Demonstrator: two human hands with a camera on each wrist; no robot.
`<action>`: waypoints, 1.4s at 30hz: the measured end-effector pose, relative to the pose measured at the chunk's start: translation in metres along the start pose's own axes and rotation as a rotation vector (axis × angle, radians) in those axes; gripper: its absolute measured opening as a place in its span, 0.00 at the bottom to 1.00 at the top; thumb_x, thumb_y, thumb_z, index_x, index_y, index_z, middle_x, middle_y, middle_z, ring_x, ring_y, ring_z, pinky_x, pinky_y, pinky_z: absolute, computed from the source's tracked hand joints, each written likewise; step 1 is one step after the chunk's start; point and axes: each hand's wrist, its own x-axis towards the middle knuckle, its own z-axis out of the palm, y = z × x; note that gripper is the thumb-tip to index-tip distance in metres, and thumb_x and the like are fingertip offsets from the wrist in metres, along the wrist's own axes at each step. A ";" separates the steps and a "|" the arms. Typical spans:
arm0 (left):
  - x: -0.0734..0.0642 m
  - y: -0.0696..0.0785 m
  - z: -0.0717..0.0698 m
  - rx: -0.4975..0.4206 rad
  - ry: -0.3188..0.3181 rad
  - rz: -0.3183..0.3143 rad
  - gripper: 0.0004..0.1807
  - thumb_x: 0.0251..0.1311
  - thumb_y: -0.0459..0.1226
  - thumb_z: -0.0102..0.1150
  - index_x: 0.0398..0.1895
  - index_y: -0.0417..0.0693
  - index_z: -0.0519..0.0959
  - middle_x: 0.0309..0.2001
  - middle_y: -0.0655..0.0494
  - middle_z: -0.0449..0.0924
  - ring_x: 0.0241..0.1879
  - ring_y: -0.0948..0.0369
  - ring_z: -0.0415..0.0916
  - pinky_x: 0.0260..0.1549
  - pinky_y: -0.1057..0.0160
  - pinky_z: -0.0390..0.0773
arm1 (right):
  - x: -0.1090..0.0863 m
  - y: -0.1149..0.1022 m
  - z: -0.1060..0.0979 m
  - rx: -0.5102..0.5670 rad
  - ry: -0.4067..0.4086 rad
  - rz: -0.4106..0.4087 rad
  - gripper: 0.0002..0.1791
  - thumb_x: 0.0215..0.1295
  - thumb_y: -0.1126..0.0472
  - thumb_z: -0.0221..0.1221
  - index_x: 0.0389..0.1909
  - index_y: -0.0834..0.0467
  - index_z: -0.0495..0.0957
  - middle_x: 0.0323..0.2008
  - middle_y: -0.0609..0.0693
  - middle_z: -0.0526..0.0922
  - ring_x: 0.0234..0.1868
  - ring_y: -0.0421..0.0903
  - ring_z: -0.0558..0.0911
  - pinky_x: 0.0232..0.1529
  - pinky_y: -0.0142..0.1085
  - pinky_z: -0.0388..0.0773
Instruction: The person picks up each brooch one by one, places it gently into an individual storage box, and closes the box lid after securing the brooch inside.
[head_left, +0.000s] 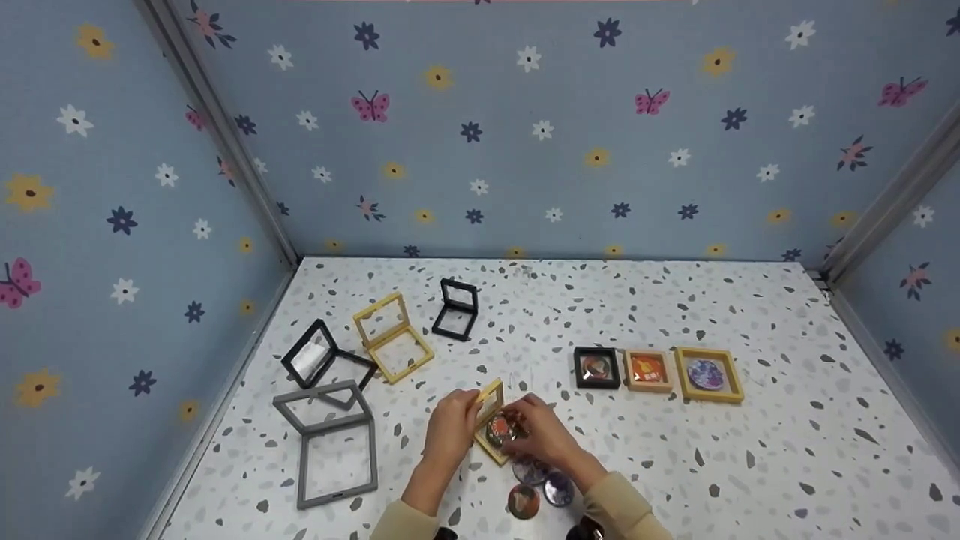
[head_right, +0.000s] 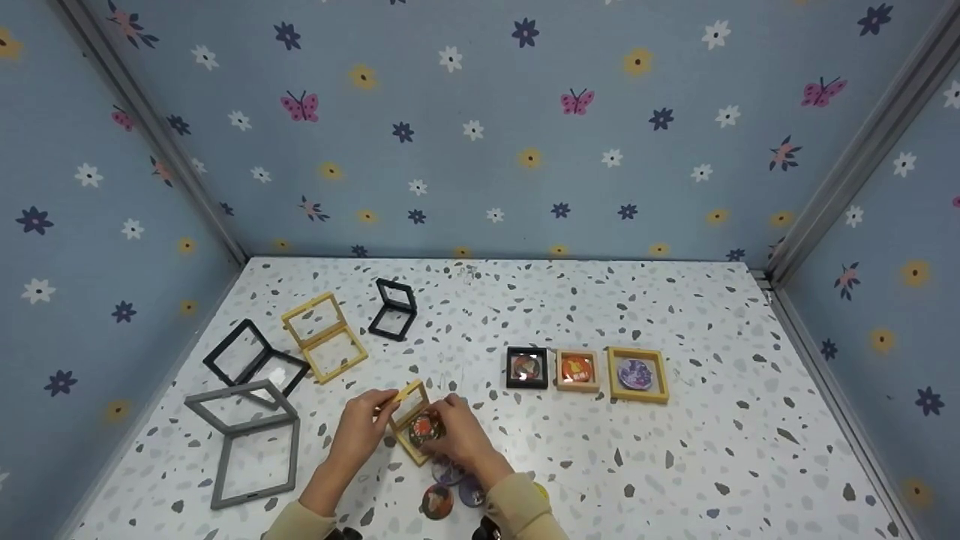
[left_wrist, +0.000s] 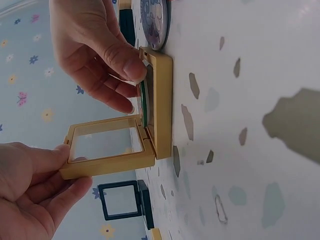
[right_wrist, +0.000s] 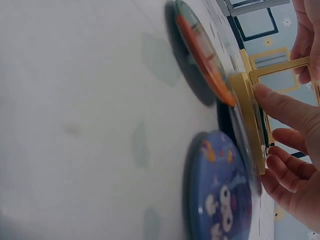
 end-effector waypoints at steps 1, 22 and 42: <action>0.000 0.000 0.000 0.000 0.004 0.007 0.09 0.53 0.31 0.58 0.37 0.36 0.80 0.30 0.49 0.78 0.32 0.56 0.76 0.33 0.59 0.76 | -0.001 0.001 -0.001 0.000 0.003 -0.004 0.29 0.38 0.56 0.71 0.44 0.62 0.75 0.36 0.50 0.71 0.35 0.44 0.72 0.36 0.36 0.72; -0.002 0.000 0.001 0.005 -0.002 -0.023 0.09 0.53 0.32 0.58 0.38 0.37 0.80 0.32 0.51 0.79 0.34 0.57 0.76 0.35 0.60 0.75 | -0.007 0.012 -0.010 0.052 -0.063 0.060 0.28 0.40 0.59 0.70 0.44 0.66 0.74 0.30 0.49 0.76 0.30 0.42 0.74 0.31 0.32 0.72; -0.007 0.003 0.004 -0.056 0.006 0.014 0.09 0.51 0.33 0.61 0.35 0.40 0.82 0.23 0.59 0.74 0.22 0.66 0.68 0.22 0.67 0.71 | -0.005 0.012 -0.013 0.084 -0.083 0.092 0.23 0.38 0.58 0.70 0.38 0.64 0.78 0.28 0.48 0.77 0.28 0.39 0.74 0.29 0.30 0.71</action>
